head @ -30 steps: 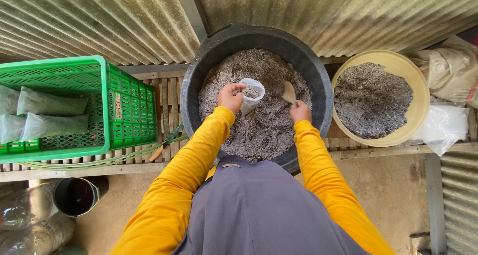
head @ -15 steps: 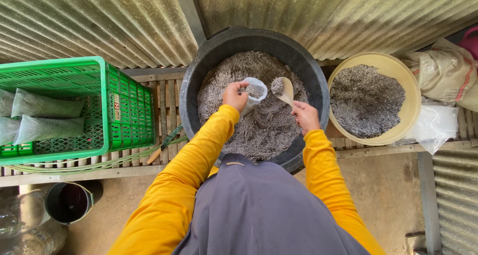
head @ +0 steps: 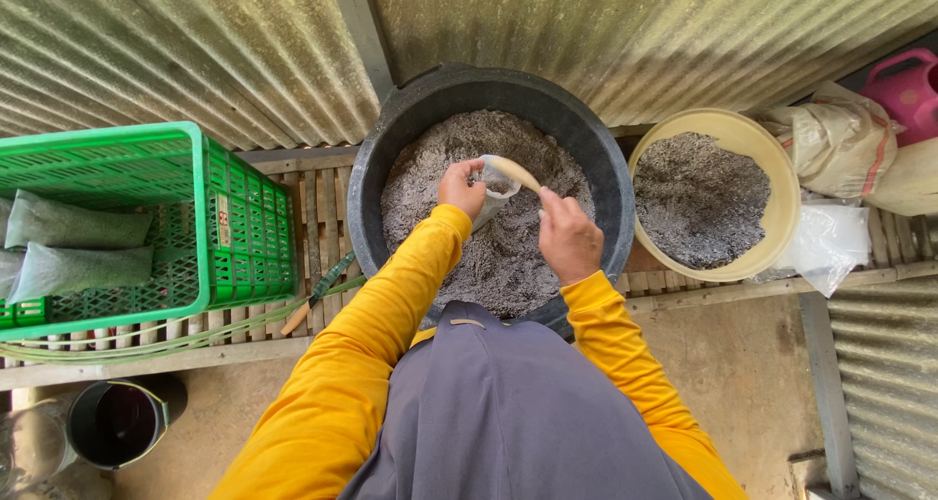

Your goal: The person scoops grey granular material from a large black tub into small plastic bags using a wooden scoop. After filling each bag, the person folds the top and places the bag into a green crate. The process is repeated multiple times.

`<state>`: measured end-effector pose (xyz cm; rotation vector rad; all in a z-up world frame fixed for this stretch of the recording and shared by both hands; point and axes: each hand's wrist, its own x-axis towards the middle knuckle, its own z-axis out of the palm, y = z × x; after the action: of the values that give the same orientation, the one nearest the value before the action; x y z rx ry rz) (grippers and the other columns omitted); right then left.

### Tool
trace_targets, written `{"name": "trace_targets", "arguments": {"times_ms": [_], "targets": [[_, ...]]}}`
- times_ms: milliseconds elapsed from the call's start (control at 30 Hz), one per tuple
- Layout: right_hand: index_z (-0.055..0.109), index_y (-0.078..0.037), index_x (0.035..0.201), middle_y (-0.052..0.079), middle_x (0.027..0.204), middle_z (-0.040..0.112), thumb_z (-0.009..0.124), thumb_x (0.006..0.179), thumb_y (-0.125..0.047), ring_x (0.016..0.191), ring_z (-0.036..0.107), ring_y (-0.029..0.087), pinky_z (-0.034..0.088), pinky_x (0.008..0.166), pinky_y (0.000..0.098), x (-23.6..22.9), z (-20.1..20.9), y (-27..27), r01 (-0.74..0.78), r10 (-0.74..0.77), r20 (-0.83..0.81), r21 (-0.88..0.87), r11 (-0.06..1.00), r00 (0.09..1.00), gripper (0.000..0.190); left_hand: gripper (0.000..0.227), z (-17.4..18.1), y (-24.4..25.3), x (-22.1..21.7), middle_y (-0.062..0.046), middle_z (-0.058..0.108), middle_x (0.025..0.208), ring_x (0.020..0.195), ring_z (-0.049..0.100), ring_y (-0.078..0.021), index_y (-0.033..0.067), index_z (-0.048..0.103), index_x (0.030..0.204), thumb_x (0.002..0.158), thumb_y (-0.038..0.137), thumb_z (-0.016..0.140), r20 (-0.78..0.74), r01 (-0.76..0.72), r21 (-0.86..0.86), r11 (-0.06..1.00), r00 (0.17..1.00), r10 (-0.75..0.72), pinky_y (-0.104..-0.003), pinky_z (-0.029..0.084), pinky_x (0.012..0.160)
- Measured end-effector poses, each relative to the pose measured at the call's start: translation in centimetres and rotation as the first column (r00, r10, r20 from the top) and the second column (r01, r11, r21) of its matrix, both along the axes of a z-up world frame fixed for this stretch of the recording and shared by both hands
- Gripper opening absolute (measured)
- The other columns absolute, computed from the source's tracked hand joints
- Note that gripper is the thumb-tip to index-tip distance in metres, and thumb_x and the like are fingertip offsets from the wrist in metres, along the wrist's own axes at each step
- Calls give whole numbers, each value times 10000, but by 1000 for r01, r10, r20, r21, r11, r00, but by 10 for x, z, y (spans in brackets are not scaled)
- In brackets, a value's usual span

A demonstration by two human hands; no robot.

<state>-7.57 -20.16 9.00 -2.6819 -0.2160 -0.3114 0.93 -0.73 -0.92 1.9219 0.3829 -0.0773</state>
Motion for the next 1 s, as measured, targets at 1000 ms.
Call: {"name": "trace_targets", "arguments": {"times_ms": [1000], "targets": [[712, -87, 1255, -31, 733, 626, 633, 930, -117, 503, 414, 42, 303, 434, 224, 5, -165, -69, 759, 8, -844, 487, 432, 536, 336, 338, -6, 29, -9, -123, 702, 1216, 1003, 693, -228, 108, 752, 1163, 827, 68, 742, 87, 21, 38, 999, 996, -24, -338, 551, 911]]}}
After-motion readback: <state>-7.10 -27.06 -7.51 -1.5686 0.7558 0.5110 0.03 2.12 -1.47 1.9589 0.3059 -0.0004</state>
